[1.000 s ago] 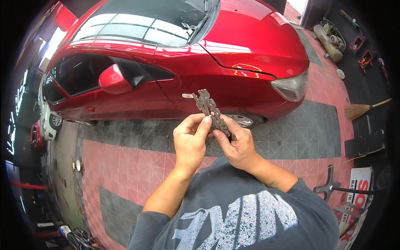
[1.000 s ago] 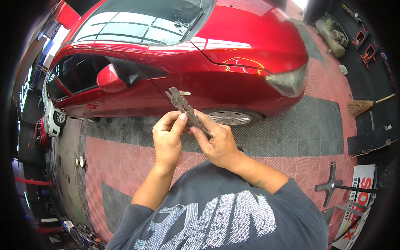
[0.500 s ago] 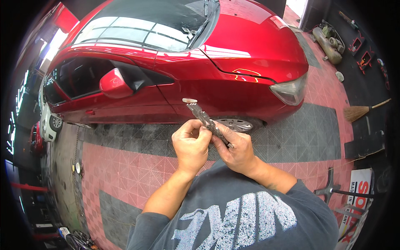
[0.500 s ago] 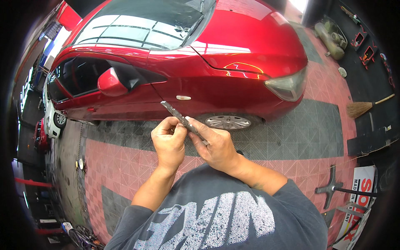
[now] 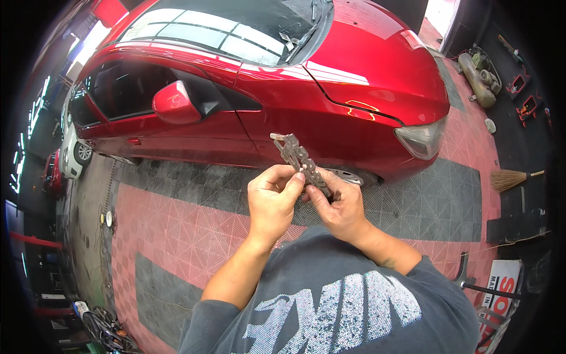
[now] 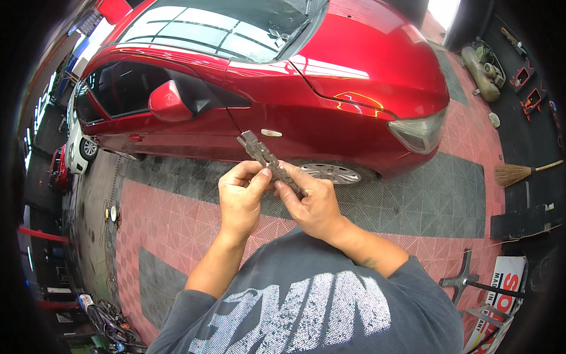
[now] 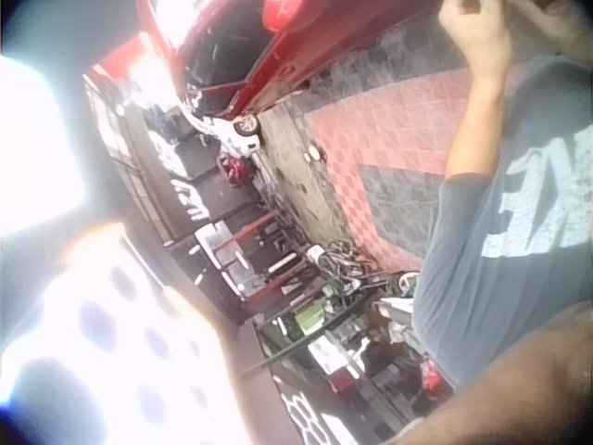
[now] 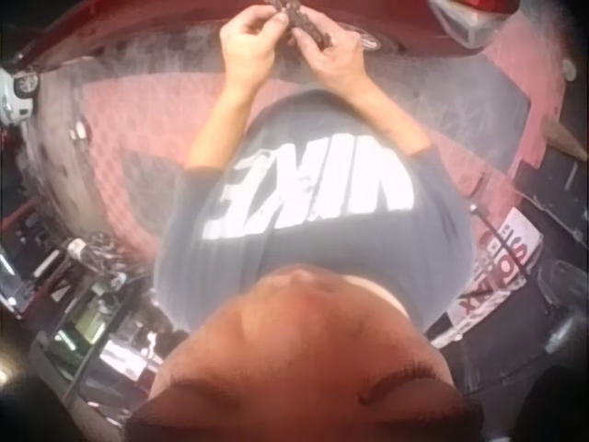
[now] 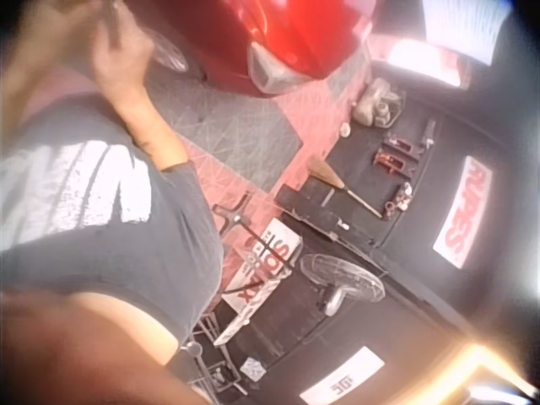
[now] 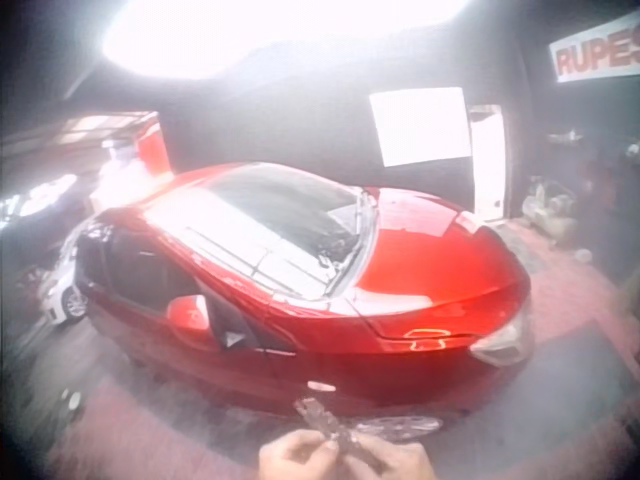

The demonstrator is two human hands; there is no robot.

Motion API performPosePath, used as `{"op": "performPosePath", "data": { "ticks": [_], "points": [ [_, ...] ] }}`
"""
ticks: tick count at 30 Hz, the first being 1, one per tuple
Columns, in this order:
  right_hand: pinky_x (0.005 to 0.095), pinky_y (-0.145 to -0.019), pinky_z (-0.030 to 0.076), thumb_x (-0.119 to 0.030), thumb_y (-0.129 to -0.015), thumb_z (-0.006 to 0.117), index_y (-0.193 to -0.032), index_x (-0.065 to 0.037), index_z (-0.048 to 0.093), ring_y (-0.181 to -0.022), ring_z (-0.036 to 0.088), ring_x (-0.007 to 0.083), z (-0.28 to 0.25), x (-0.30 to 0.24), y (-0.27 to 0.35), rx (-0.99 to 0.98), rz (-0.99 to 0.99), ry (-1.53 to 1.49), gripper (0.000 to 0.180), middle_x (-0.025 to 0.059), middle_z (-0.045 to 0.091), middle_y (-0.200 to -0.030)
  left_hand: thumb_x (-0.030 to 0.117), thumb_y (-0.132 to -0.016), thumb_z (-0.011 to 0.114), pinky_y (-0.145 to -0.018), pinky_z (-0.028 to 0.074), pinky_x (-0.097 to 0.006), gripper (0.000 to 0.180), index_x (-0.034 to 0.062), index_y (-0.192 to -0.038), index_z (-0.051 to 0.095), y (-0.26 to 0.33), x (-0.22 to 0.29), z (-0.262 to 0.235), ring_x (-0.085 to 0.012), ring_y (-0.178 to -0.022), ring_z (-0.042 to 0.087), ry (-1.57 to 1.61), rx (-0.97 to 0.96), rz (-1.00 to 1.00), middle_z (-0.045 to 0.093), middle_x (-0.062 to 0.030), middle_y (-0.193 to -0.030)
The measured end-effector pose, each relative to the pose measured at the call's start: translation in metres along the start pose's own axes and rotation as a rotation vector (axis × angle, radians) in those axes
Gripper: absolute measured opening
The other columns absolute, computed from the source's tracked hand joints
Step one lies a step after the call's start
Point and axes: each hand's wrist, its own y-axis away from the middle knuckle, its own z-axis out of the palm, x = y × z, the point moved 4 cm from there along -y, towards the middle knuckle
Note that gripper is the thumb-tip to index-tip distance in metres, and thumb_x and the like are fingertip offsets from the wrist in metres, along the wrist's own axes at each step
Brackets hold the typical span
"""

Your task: The person walks toward a red car in a garage and then stands while manipulating a small metal component with both hands, repeatedly opening and closing its parts. The person continues to handle the component without attaching it to the vehicle.

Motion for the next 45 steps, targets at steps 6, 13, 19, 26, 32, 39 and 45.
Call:
{"op": "performPosePath", "data": {
  "ticks": [6,13,19,26,32,39,45],
  "points": [
    [0.0377,-0.067,0.062,0.002,-0.097,0.080,-0.148,-0.006,0.069,-0.074,0.080,0.0271,0.000,-0.012,0.001,0.034,-0.312,0.259,0.053,0.0166,0.080,-0.094,0.000,-0.102,0.071,-0.074,0.055,-0.024,0.009,-0.0057,-0.106,0.078,0.004,-0.004,-0.006,-0.0081,-0.083,0.069,0.004,0.042,-0.009,0.078,-0.0053,-0.094],
    [0.0341,-0.067,0.060,0.002,-0.100,0.076,-0.151,-0.006,0.067,-0.073,0.076,0.0181,0.001,-0.008,0.001,-0.005,-0.260,0.197,0.053,0.0107,0.078,-0.090,-0.003,-0.102,0.066,-0.074,0.055,-0.024,0.014,-0.0052,-0.108,0.079,0.007,-0.016,-0.006,-0.0078,-0.083,0.068,0.012,0.102,0.060,0.077,-0.0040,-0.095],
    [0.0282,-0.090,0.059,-0.009,-0.112,0.066,-0.151,0.002,0.064,-0.096,0.072,0.0102,-0.004,0.004,0.000,-0.097,0.222,-0.366,0.041,0.0056,0.077,-0.110,-0.003,-0.104,0.068,-0.082,0.061,-0.027,0.020,-0.0078,-0.120,0.079,0.010,-0.006,0.003,-0.0122,-0.089,0.073,-0.065,0.087,0.031,0.079,-0.0097,-0.107],
    [0.0310,-0.070,0.060,-0.004,-0.104,0.075,-0.148,-0.003,0.068,-0.076,0.074,0.0145,-0.003,0.009,0.002,0.039,-0.029,0.033,0.044,0.0084,0.080,-0.095,0.005,-0.103,0.081,-0.086,0.062,-0.029,0.023,-0.0092,-0.120,0.079,0.009,0.001,0.005,-0.0155,-0.094,0.075,-0.157,0.074,0.020,0.080,-0.0131,-0.113],
    [0.0371,-0.062,0.061,0.002,-0.093,0.083,-0.146,-0.007,0.071,-0.069,0.075,0.0256,-0.006,-0.001,-0.006,0.101,-0.375,0.327,0.055,0.0149,0.080,-0.095,0.005,-0.102,0.082,-0.096,0.062,-0.031,0.020,-0.0071,-0.118,0.080,0.001,-0.014,-0.010,-0.0165,-0.102,0.076,-0.045,0.008,-0.067,0.080,-0.0121,-0.114],
    [0.0375,-0.063,0.062,0.002,-0.094,0.082,-0.147,-0.006,0.069,-0.073,0.077,0.0268,-0.005,-0.005,-0.012,0.137,-0.488,0.395,0.056,0.0155,0.080,-0.094,0.001,-0.105,0.076,-0.091,0.066,-0.034,0.011,-0.0059,-0.113,0.076,-0.002,-0.012,-0.004,-0.0166,-0.097,0.077,0.169,0.028,-0.077,0.080,-0.0117,-0.107],
    [0.0402,-0.064,0.062,0.000,-0.098,0.078,-0.144,0.001,0.068,-0.075,0.080,0.0328,-0.001,-0.003,-0.015,0.151,-0.364,0.333,0.047,0.0186,0.079,-0.089,0.005,-0.104,0.079,-0.081,0.062,-0.027,0.011,-0.0048,-0.107,0.076,0.008,-0.008,0.009,-0.0139,-0.090,0.076,-0.280,0.256,0.237,0.080,-0.0094,-0.104]
  ]
}}
